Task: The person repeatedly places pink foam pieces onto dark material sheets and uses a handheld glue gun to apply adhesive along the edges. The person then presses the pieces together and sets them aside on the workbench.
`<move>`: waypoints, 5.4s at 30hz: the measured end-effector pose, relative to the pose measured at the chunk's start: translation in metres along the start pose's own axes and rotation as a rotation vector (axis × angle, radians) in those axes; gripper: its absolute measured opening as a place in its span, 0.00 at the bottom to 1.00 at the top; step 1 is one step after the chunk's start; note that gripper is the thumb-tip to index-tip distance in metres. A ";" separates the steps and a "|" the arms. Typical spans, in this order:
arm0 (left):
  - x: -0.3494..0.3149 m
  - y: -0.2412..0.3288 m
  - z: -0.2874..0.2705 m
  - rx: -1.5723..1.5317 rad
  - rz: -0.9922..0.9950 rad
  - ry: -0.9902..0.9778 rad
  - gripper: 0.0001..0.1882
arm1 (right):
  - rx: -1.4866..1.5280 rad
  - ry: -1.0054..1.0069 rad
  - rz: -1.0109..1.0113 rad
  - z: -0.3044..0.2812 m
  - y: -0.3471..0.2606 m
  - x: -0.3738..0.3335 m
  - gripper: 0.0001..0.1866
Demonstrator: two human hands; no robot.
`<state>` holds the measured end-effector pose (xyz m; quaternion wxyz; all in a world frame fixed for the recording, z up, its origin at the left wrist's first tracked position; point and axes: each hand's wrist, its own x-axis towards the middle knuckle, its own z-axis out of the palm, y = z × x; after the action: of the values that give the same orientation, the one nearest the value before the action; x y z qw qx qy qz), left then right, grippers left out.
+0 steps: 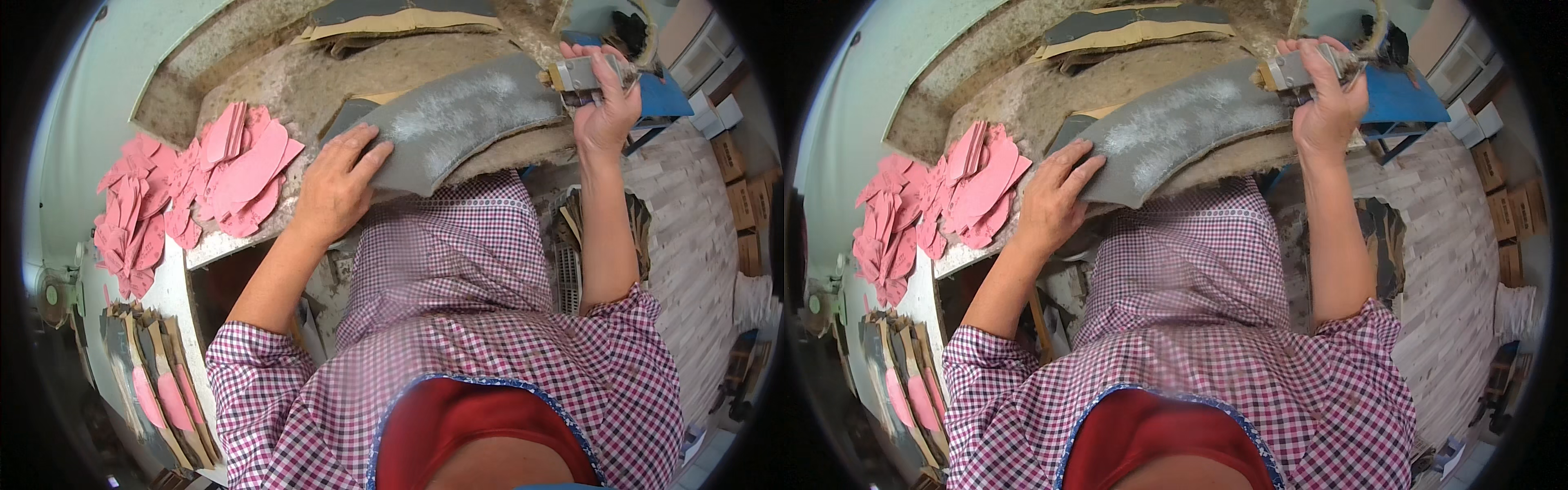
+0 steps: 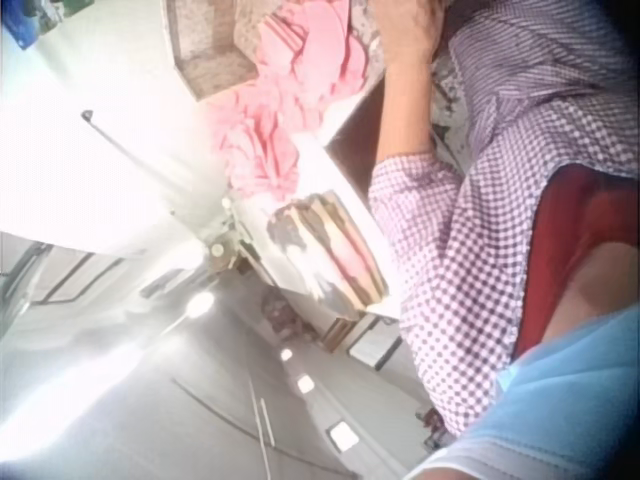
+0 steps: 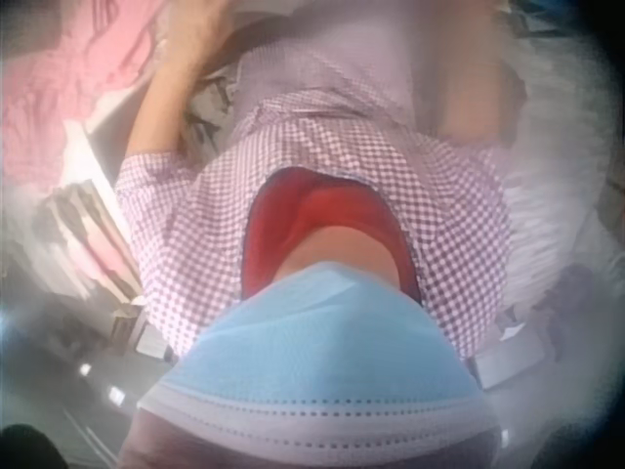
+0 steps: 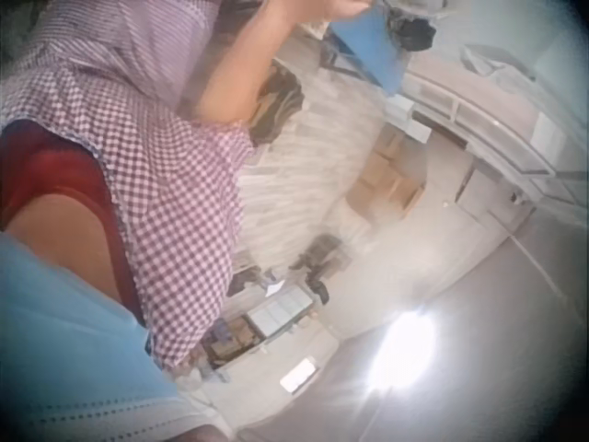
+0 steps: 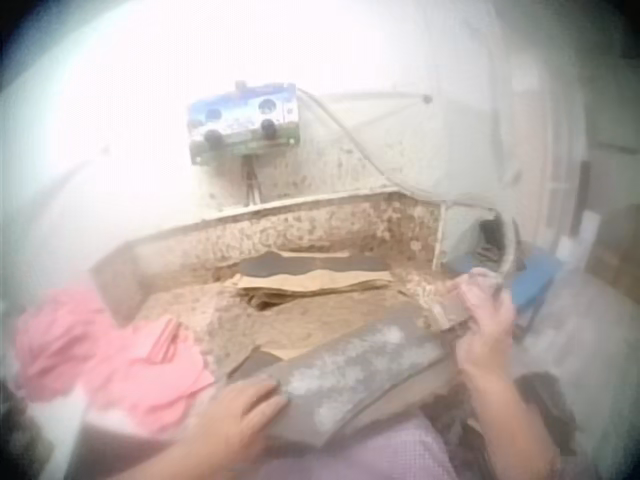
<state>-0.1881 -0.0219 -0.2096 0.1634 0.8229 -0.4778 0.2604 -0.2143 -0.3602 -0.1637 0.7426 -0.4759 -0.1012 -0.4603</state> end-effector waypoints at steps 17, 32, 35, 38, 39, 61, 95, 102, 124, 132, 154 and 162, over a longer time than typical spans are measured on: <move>0.010 -0.037 0.025 -0.567 -0.684 0.367 0.14 | 0.538 -0.136 0.433 0.024 0.022 -0.053 0.18; -0.090 -0.062 -0.129 -0.725 -0.713 0.574 0.21 | 0.424 0.062 0.553 -0.024 0.055 -0.062 0.13; -0.189 -0.053 -0.190 -0.814 -0.838 0.800 0.25 | 0.442 0.197 0.600 -0.024 0.054 -0.052 0.14; -0.299 -0.004 -0.246 -0.551 -1.121 1.068 0.26 | 0.370 0.146 0.632 -0.039 0.061 -0.044 0.14; -0.335 0.019 -0.261 -0.499 -1.148 1.163 0.25 | 0.325 0.174 0.643 -0.032 0.056 -0.045 0.14; -0.451 0.029 -0.306 0.754 -2.138 0.458 0.37 | 0.168 0.203 0.635 -0.044 0.052 -0.044 0.19; -0.071 -0.136 -0.121 0.192 -1.020 0.045 0.35 | -0.021 0.003 0.523 -0.036 0.035 -0.054 0.20; -0.013 -0.191 -0.058 0.393 -1.182 -0.419 0.40 | -0.242 -0.165 0.523 -0.030 0.019 -0.066 0.26; -0.046 -0.084 -0.076 0.180 -0.692 -0.248 0.37 | 0.441 -0.088 0.556 -0.040 -0.011 -0.046 0.20; -0.023 -0.070 -0.086 0.182 -0.797 -0.304 0.32 | -0.019 -0.420 0.111 0.029 -0.018 -0.044 0.15; -0.019 -0.057 -0.117 0.168 -0.778 0.067 0.30 | 0.014 -0.223 0.222 0.017 -0.008 -0.053 0.12; 0.046 -0.025 -0.108 -0.542 -0.706 -0.056 0.11 | 0.277 0.027 0.420 -0.057 0.024 -0.026 0.10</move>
<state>-0.1764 0.0139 -0.0956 0.4389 0.8699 -0.2227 0.0316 -0.2264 -0.3877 -0.2238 0.8814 -0.3741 -0.0520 -0.2838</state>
